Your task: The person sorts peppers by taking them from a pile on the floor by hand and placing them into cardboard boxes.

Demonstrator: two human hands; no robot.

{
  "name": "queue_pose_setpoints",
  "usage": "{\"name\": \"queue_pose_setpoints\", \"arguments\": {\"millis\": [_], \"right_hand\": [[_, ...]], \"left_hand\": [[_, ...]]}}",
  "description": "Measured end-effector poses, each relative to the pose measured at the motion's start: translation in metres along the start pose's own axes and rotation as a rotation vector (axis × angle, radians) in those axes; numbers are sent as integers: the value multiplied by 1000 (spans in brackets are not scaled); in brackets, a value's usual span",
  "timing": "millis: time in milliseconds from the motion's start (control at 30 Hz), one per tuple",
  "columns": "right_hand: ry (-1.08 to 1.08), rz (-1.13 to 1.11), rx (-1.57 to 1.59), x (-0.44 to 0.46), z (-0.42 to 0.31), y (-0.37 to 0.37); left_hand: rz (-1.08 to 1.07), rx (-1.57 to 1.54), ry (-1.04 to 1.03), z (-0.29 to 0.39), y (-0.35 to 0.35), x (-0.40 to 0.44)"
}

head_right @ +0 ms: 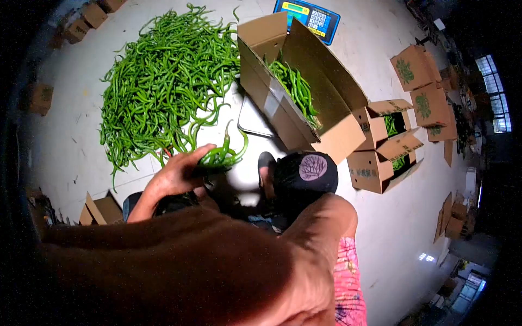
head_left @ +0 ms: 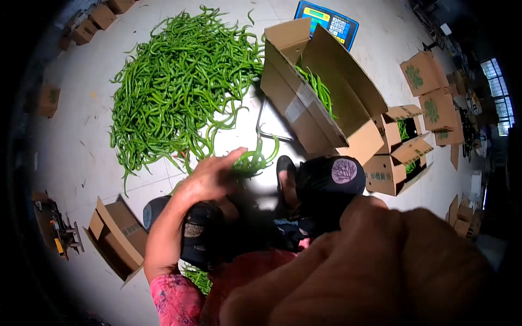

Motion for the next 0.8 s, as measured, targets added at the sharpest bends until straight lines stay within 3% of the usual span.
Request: {"name": "queue_pose_setpoints", "arguments": {"millis": [133,367,467,600,633,800], "right_hand": [[39,1,-18,0,2,3],[43,12,-2,-4,14,5],[56,13,-3,-5,17,7],[51,23,1,-12,16,2],[51,28,6,-10,16,3],[68,32,20,-9,19,-2]], "left_hand": [[-88,-29,136,-3,-2,1],[-29,-227,-57,-6,-7,-1],[-61,-235,-6,-8,-9,-4],[-54,-49,-14,11,0,-10],[47,46,-68,6,-1,-9],[-6,129,-40,3,-7,-6]]}}
Point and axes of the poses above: each hand's wrist, its own x-axis towards the middle knuckle, its own y-axis out of the back of the hand, z = x × y, the point moved 10 cm from there along x, towards the middle knuckle, and after that the axes turned 11 degrees about -z, right-handed, at the moved point
